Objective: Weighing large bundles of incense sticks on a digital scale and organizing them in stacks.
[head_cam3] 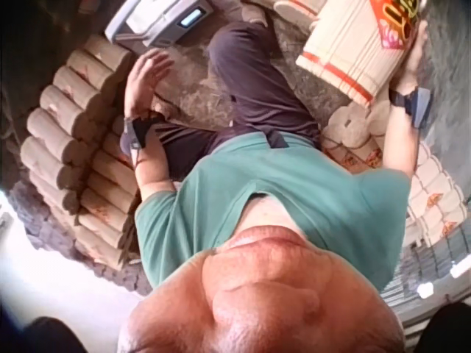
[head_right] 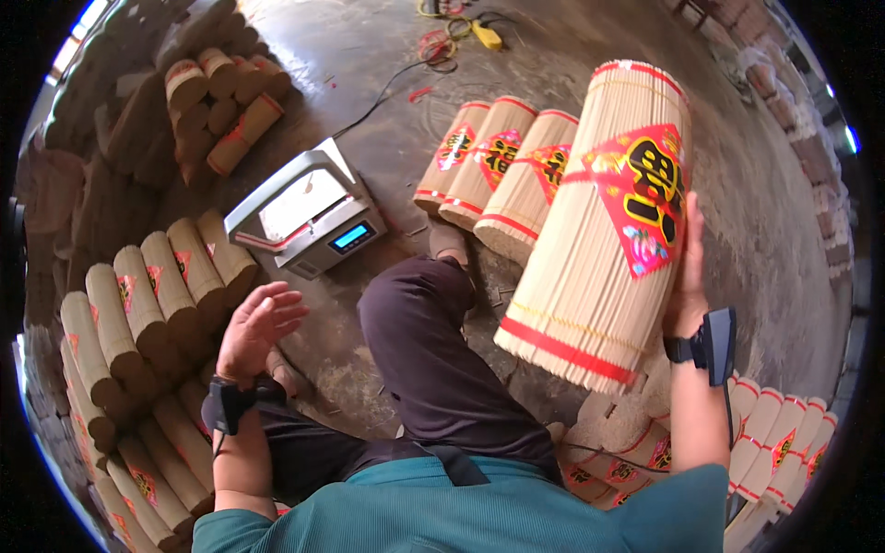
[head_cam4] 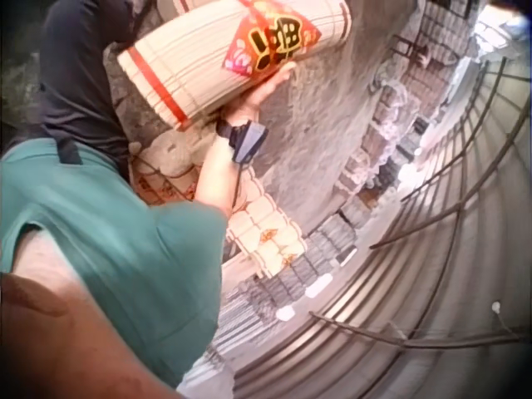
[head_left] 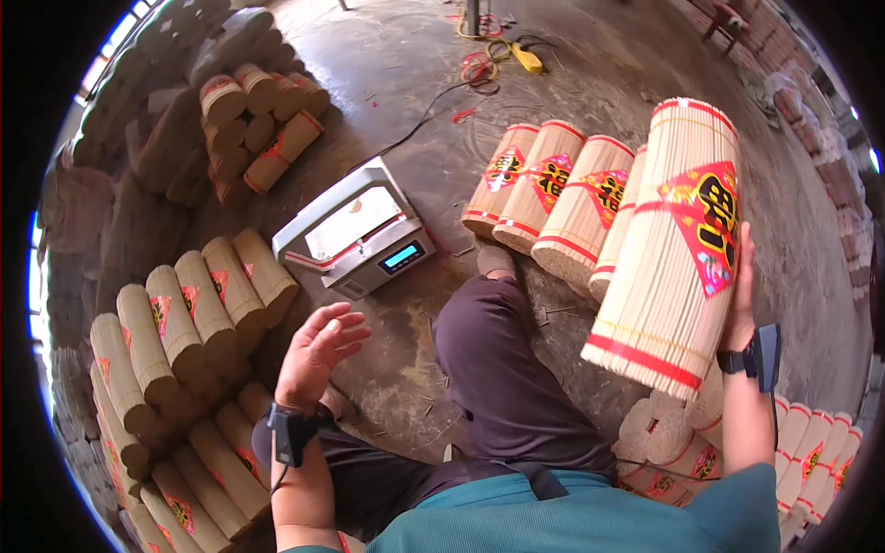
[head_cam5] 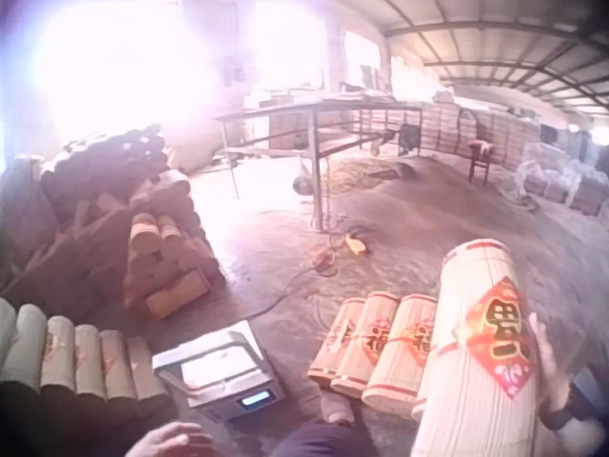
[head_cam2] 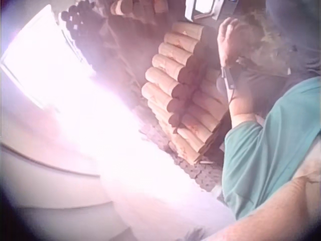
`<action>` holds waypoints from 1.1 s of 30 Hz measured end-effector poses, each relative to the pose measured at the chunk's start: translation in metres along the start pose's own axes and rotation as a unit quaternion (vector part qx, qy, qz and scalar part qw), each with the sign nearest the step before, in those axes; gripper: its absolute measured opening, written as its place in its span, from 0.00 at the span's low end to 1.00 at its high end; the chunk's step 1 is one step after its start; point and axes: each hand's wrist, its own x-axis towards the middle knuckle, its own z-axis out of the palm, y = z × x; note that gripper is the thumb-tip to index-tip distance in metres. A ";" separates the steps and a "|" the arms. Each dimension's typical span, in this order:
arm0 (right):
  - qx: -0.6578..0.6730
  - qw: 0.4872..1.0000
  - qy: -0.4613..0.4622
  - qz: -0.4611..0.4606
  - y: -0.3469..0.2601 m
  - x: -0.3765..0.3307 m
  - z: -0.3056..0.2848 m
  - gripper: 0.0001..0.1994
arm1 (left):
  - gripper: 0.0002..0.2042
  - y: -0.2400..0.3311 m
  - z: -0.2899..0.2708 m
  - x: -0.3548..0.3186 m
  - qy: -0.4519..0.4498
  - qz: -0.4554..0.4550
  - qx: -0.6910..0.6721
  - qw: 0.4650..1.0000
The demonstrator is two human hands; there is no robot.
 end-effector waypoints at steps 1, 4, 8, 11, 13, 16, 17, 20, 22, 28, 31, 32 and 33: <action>-0.009 1.000 0.000 -0.013 0.009 0.014 0.022 0.34 | 0.18 0.008 -0.010 -0.008 0.007 0.015 0.000 1.000; 0.008 0.999 -0.037 -0.004 0.025 0.062 0.080 0.34 | 0.18 0.020 -0.042 -0.021 0.041 0.059 0.004 0.997; 0.066 0.992 -0.111 0.011 0.047 0.123 0.155 0.34 | 0.18 0.011 -0.080 -0.032 0.052 0.047 -0.067 0.995; 0.119 0.981 -0.145 0.048 0.086 0.183 0.186 0.35 | 0.18 0.016 -0.084 -0.044 0.084 0.048 -0.026 0.995; 0.107 0.984 -0.125 0.065 0.102 0.218 0.199 0.36 | 0.19 0.017 -0.086 -0.046 0.061 0.046 -0.069 0.995; 0.109 0.984 -0.117 0.078 0.130 0.264 0.224 0.39 | 0.24 0.019 -0.095 -0.053 0.063 0.040 -0.055 0.996; 0.093 0.988 -0.109 0.062 0.135 0.276 0.229 0.40 | 0.24 0.019 -0.097 -0.053 0.057 0.037 -0.064 0.996; 0.058 0.992 -0.074 0.085 0.154 0.316 0.234 0.42 | 0.26 0.026 -0.091 -0.044 0.070 0.036 -0.053 0.996; 0.050 0.992 -0.064 0.096 0.164 0.345 0.232 0.41 | 0.29 0.027 -0.094 -0.037 0.072 0.027 -0.068 0.995; 0.020 0.991 -0.011 0.134 0.206 0.407 0.223 0.37 | 0.32 0.035 -0.103 -0.012 0.059 -0.069 -0.066 0.994; 0.014 0.989 0.008 0.144 0.230 0.431 0.221 0.35 | 0.32 0.036 -0.102 0.004 0.063 -0.091 -0.064 0.992; 0.009 0.988 0.013 0.155 0.239 0.442 0.218 0.35 | 0.32 0.035 -0.102 0.009 0.063 -0.094 -0.066 0.991; 0.003 0.986 0.018 0.166 0.248 0.451 0.214 0.34 | 0.32 0.035 -0.102 0.014 0.063 -0.097 -0.067 0.991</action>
